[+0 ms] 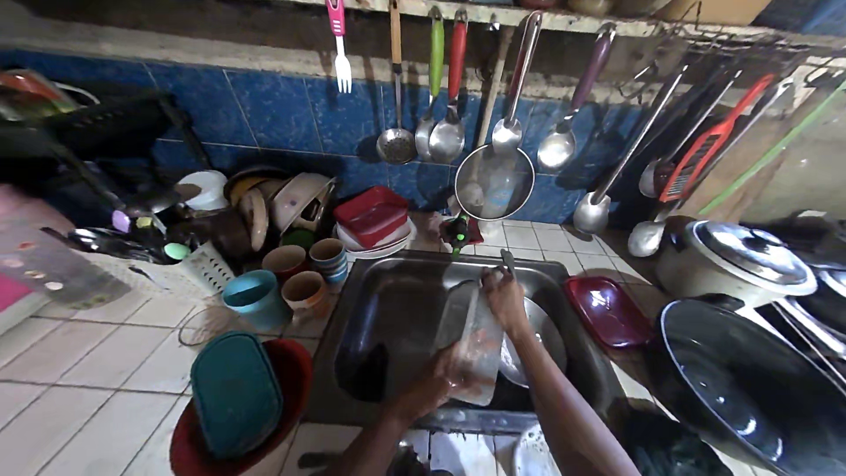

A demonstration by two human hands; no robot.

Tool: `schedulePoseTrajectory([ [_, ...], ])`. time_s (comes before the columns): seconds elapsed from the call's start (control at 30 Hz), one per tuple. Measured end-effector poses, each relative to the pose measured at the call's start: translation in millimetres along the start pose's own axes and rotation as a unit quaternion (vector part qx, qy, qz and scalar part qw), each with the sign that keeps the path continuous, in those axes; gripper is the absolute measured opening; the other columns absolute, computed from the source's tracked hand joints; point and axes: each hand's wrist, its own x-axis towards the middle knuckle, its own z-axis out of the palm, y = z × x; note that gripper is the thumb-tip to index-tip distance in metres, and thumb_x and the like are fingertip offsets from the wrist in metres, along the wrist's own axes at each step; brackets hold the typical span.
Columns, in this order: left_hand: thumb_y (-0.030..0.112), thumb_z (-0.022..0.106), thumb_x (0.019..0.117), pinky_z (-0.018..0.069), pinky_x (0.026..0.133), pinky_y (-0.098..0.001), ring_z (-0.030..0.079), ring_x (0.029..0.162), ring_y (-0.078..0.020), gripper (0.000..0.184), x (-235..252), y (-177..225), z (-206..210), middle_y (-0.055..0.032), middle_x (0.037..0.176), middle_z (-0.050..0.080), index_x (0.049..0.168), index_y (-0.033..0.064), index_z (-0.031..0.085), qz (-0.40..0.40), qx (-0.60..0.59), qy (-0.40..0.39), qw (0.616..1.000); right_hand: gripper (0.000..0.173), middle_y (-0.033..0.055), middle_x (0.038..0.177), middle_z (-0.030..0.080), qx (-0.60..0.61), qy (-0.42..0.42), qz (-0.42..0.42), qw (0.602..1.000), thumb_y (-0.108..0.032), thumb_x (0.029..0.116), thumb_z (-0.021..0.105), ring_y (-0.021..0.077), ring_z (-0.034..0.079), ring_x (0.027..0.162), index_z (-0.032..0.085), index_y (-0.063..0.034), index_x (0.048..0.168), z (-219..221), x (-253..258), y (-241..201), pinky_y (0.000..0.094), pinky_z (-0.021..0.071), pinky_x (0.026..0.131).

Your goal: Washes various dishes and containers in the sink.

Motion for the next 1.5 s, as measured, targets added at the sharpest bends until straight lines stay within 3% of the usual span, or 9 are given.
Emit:
schedulePoseTrajectory([
  [0.2, -0.004, 0.048, 0.0971, 0.0553, 0.080, -0.0251, 0.063, 0.088, -0.0049, 0.038, 13.2, 1.6, 2.1, -0.0038, 0.103, 0.063, 0.135, -0.0056, 0.046, 0.069, -0.060, 0.248, 0.964, 0.034, 0.0301, 0.133, 0.062, 0.063, 0.075, -0.273, 0.957, -0.009, 0.0941, 0.059, 0.0422, 0.060, 0.128, 0.063, 0.0146, 0.118, 67.8, -73.9, 9.2, 0.0501, 0.0504, 0.106],
  [0.4, 0.008, 0.049, 0.1020, 0.0649, 0.075, -0.0325, 0.077, 0.078, -0.0185, 0.030, -7.0, -8.1, -9.4, -0.0049, 0.090, 0.077, 0.132, 0.0088, 0.050, 0.115, -0.263, 0.133, 0.949, 0.039, 0.0296, 0.119, 0.066, 0.138, 0.099, -0.051, 0.984, -0.010, 0.1065, 0.047, 0.0337, 0.068, 0.108, 0.049, 0.0144, 0.138, 25.6, -31.2, 1.2, 0.0448, 0.0517, 0.098],
  [0.57, 0.025, 0.064, 0.0988, 0.0637, 0.072, -0.0288, 0.074, 0.075, -0.0126, 0.029, 5.0, -16.4, -37.0, -0.0002, 0.088, 0.076, 0.125, 0.0134, 0.058, 0.166, -0.276, 0.173, 0.931, 0.048, 0.0255, 0.138, 0.061, 0.178, 0.041, -0.279, 0.943, -0.024, 0.1013, 0.060, 0.0297, 0.062, 0.127, 0.058, 0.0109, 0.135, 60.9, -42.8, 7.8, 0.0424, 0.0502, 0.108],
  [0.77, 0.018, 0.051, 0.1028, 0.0632, 0.075, -0.0310, 0.073, 0.083, -0.0112, 0.025, -17.4, -20.4, -47.0, 0.0014, 0.096, 0.074, 0.126, 0.0113, 0.053, 0.126, -0.250, 0.213, 0.936, 0.034, 0.0246, 0.137, 0.063, 0.154, 0.047, -0.427, 0.890, -0.018, 0.1028, 0.054, 0.0345, 0.054, 0.138, 0.067, 0.0090, 0.118, 69.8, -68.5, 18.4, 0.0416, 0.0444, 0.115],
  [0.83, 0.016, 0.051, 0.1015, 0.0637, 0.073, -0.0297, 0.074, 0.081, -0.0100, 0.025, -27.2, -16.0, -36.9, 0.0030, 0.096, 0.076, 0.126, 0.0127, 0.055, 0.100, -0.225, 0.201, 0.948, 0.035, 0.0275, 0.134, 0.064, 0.113, 0.080, -0.382, 0.914, -0.012, 0.1010, 0.052, 0.0373, 0.061, 0.129, 0.066, 0.0131, 0.120, 52.0, -34.2, 13.8, 0.0455, 0.0493, 0.109],
  [0.97, 0.017, 0.048, 0.1017, 0.0629, 0.065, -0.0262, 0.072, 0.068, -0.0087, 0.030, -16.7, -2.7, -24.9, 0.0025, 0.083, 0.074, 0.129, 0.0070, 0.056, 0.126, -0.168, 0.184, 0.960, 0.041, 0.0272, 0.108, 0.070, 0.082, 0.108, -0.041, 0.990, -0.023, 0.1076, 0.050, 0.0383, 0.071, 0.097, 0.057, 0.0103, 0.132, 42.8, -10.6, -6.5, 0.0519, 0.0546, 0.090],
  [1.13, 0.013, 0.039, 0.1063, 0.0654, 0.068, -0.0348, 0.075, 0.069, -0.0188, 0.035, -8.1, 10.3, -28.0, -0.0074, 0.082, 0.075, 0.137, -0.0026, 0.048, 0.175, -0.087, 0.214, 0.957, 0.052, 0.0260, 0.107, 0.066, 0.186, -0.011, 0.118, 0.975, -0.028, 0.1091, 0.049, 0.0339, 0.067, 0.095, 0.040, 0.0075, 0.146, 67.3, -55.9, 14.0, 0.0501, 0.0533, 0.089],
  [1.23, 0.013, 0.049, 0.1050, 0.0654, 0.077, -0.0349, 0.076, 0.083, -0.0187, 0.039, -17.9, 36.0, -42.9, -0.0124, 0.103, 0.075, 0.141, -0.0039, 0.051, 0.165, 0.082, 0.244, 0.952, 0.044, 0.0176, 0.101, 0.065, 0.326, -0.114, 0.137, 0.929, -0.022, 0.1093, 0.049, 0.0213, 0.069, 0.083, 0.043, 0.0073, 0.141, 68.7, -79.1, 21.7, 0.0386, 0.0606, 0.077],
  [1.5, 0.024, 0.061, 0.1034, 0.0481, 0.097, -0.0625, 0.063, 0.114, -0.0467, 0.041, 41.3, 168.4, -83.8, -0.0295, 0.118, 0.065, 0.133, -0.0044, 0.057, -0.139, 0.638, 0.261, 0.711, 0.034, 0.0091, 0.094, 0.070, 0.435, -0.152, 0.070, 0.885, -0.018, 0.1023, 0.054, 0.0157, 0.072, 0.077, 0.056, 0.0052, 0.126, 30.7, -106.6, 17.2, 0.0341, 0.0638, 0.071],
])
